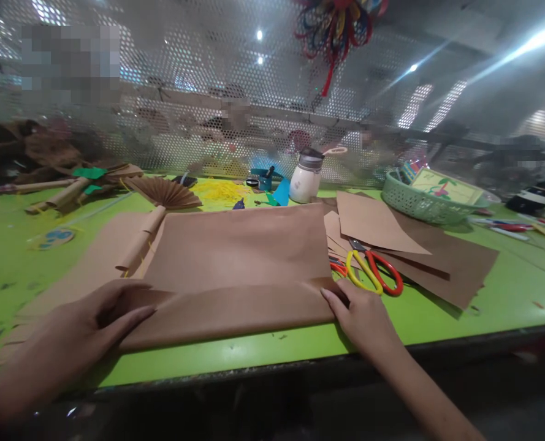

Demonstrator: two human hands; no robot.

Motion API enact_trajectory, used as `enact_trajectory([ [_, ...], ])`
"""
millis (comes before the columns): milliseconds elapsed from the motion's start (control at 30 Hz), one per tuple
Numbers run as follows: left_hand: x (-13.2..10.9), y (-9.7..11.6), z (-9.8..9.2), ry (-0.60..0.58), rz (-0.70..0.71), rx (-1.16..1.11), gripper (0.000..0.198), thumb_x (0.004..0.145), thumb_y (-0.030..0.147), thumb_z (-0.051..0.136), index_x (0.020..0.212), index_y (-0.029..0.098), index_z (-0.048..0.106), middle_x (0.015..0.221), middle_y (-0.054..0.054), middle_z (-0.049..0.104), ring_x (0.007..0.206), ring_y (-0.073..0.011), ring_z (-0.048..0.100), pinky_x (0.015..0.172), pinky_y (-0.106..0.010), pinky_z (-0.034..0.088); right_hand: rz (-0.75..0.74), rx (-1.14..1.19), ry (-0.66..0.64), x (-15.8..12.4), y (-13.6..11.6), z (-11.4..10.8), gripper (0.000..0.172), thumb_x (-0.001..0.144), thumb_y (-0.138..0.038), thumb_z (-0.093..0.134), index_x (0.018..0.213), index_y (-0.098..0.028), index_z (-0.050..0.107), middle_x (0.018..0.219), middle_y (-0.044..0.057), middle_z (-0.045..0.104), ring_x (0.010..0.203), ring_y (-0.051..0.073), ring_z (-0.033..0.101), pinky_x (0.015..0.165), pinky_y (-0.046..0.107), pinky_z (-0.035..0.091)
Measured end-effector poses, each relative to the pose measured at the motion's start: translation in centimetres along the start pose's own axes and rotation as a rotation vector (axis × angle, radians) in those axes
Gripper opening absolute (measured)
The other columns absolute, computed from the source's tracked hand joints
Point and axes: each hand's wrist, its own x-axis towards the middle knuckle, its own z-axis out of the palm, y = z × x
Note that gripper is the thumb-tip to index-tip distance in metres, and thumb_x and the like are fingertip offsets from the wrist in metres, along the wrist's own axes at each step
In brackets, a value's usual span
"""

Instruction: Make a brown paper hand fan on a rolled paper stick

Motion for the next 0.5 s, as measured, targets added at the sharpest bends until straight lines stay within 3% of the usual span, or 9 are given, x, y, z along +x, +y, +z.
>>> enact_trajectory([
  [100, -0.3, 0.3, 0.3, 0.021, -0.046, 0.165, 0.061, 0.078, 0.057, 0.046, 0.125, 0.017, 0.048, 0.075, -0.007, 0.066, 0.069, -0.0293, 0.062, 0.065, -0.034, 0.043, -0.016, -0.091, 0.022, -0.2, -0.2, 0.4, 0.028, 0.09, -0.042, 0.044, 0.08, -0.021, 0.06, 0.077, 0.011, 0.07, 0.072, 0.03, 0.067, 0.062, 0.037, 0.047],
  [200, -0.5, 0.4, 0.6, 0.053, -0.031, 0.223, 0.064, 0.081, 0.056, 0.042, 0.132, 0.017, 0.038, 0.076, -0.007, 0.066, 0.07, -0.0286, 0.063, 0.065, -0.033, 0.043, -0.017, -0.117, 0.047, -0.4, -0.6, 0.4, 0.025, 0.091, -0.038, 0.042, 0.082, -0.021, 0.058, 0.076, 0.01, 0.069, 0.071, 0.029, 0.067, 0.063, 0.037, 0.047],
  [400, -0.6, -0.2, 1.0, 0.092, 0.012, 0.297, 0.064, 0.083, 0.055, 0.041, 0.135, 0.017, 0.035, 0.079, -0.009, 0.069, 0.07, -0.0307, 0.065, 0.062, -0.033, 0.044, 0.026, -0.122, 0.047, -0.6, -0.7, 0.5, 0.024, 0.09, -0.039, 0.044, 0.078, -0.021, 0.055, 0.071, 0.008, 0.068, 0.067, 0.027, 0.066, 0.061, 0.034, 0.046],
  [500, -0.5, -0.3, 1.3, 0.139, 0.032, 0.341, 0.057, 0.087, 0.049, 0.038, 0.134, 0.018, 0.035, 0.076, -0.005, 0.069, 0.066, -0.0272, 0.066, 0.059, -0.031, 0.044, 0.05, -0.132, 0.083, -0.6, -0.5, 0.9, 0.026, 0.088, -0.042, 0.046, 0.075, -0.021, 0.055, 0.067, 0.006, 0.067, 0.063, 0.026, 0.066, 0.058, 0.032, 0.044],
])
